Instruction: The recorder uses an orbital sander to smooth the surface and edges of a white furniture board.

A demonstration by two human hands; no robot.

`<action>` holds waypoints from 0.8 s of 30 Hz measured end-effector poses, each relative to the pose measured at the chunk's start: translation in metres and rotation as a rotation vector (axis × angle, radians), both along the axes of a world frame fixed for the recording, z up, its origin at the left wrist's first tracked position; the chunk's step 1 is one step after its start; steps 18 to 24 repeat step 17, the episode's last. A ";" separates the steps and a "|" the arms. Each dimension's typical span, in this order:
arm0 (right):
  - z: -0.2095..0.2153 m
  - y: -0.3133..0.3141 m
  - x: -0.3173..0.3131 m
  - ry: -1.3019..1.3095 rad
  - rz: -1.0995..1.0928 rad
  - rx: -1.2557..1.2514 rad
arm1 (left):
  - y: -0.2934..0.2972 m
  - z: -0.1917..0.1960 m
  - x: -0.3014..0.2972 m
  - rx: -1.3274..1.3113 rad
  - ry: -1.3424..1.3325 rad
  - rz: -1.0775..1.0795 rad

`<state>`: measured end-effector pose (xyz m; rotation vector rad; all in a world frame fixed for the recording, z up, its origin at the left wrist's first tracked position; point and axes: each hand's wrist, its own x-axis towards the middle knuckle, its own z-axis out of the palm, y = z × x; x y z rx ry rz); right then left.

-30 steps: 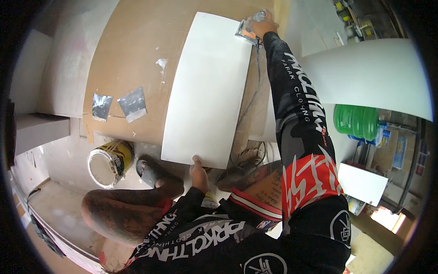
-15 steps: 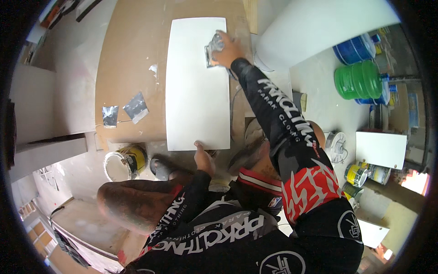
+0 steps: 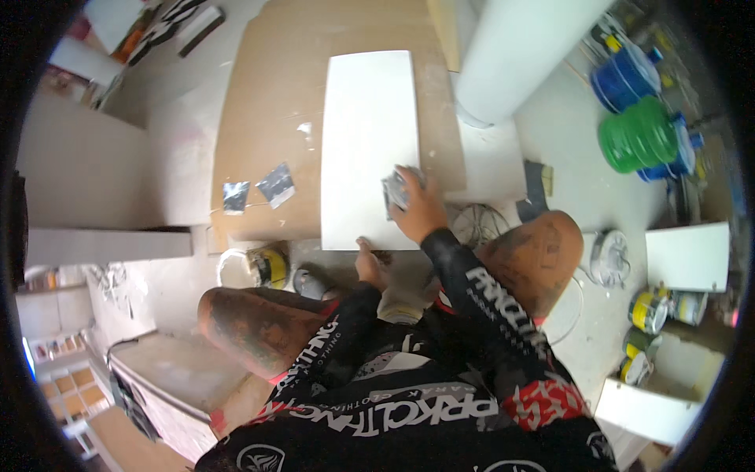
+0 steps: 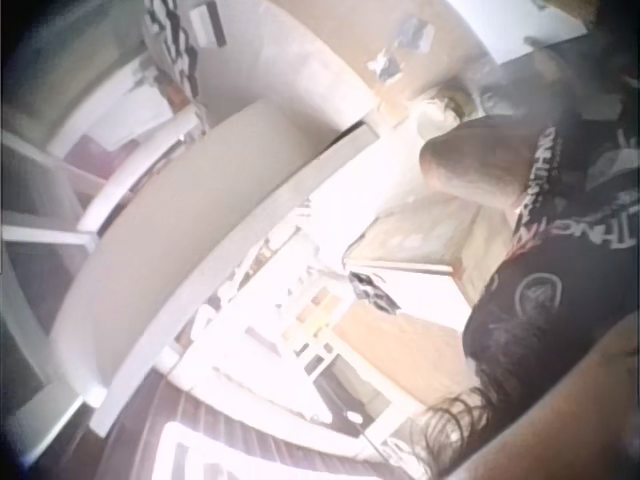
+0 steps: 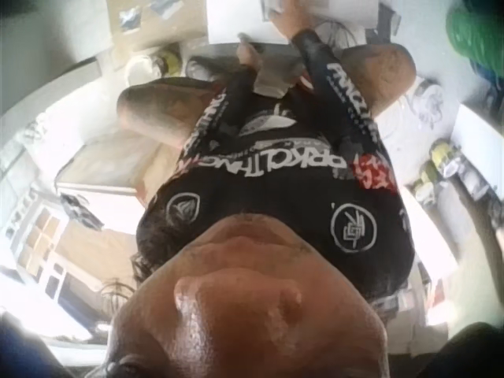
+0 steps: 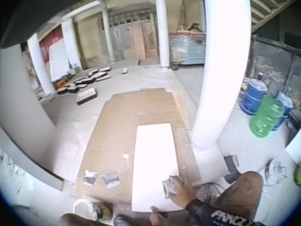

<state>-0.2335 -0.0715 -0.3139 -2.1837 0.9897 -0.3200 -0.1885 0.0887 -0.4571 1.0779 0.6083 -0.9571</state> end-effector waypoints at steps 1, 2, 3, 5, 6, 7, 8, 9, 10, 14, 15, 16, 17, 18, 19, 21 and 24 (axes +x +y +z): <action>-0.003 0.009 -0.009 0.005 0.009 -0.055 | -0.002 -0.002 -0.002 0.027 -0.009 0.016; 0.001 0.016 -0.020 -0.024 -0.043 -0.023 | -0.010 -0.003 -0.006 0.050 -0.018 0.037; 0.008 0.031 -0.021 -0.073 -0.059 0.025 | -0.014 -0.009 -0.003 0.090 -0.057 0.159; 0.006 0.042 -0.029 -0.191 -0.051 -0.046 | -0.005 -0.025 0.000 0.104 -0.143 0.025; 0.002 0.037 -0.043 -0.137 -0.112 -0.026 | -0.025 -0.012 -0.011 0.095 -0.055 -0.004; 0.001 0.025 -0.063 -0.079 -0.190 -0.013 | -0.046 0.005 -0.025 0.046 0.046 -0.042; 0.010 0.040 -0.045 -0.138 -0.108 0.046 | -0.012 -0.025 -0.001 0.074 -0.064 -0.114; -0.002 0.022 -0.066 -0.112 -0.144 0.052 | -0.035 -0.013 -0.019 0.075 -0.077 -0.185; 0.001 0.049 -0.031 -0.205 -0.010 0.129 | 0.043 -0.064 0.025 0.202 -0.771 -0.423; 0.013 0.004 -0.076 -0.322 -0.114 0.110 | -0.033 -0.008 -0.012 0.165 -0.240 0.000; 0.032 0.016 -0.064 -0.456 -0.088 0.182 | -0.016 -0.021 0.001 0.138 -0.389 0.175; 0.038 0.012 -0.069 -0.549 -0.124 0.232 | -0.015 -0.010 0.006 0.169 -0.418 0.095; 0.036 -0.004 -0.085 -0.734 -0.088 0.483 | -0.026 0.019 0.003 0.180 -0.419 -0.031; 0.036 -0.004 -0.085 -0.734 -0.088 0.483 | -0.026 0.019 0.003 0.180 -0.419 -0.031; 0.036 -0.004 -0.085 -0.734 -0.088 0.483 | -0.026 0.019 0.003 0.180 -0.419 -0.031; 0.036 -0.004 -0.085 -0.734 -0.088 0.483 | -0.026 0.019 0.003 0.180 -0.419 -0.031; 0.036 -0.004 -0.085 -0.734 -0.088 0.483 | -0.026 0.019 0.003 0.180 -0.419 -0.031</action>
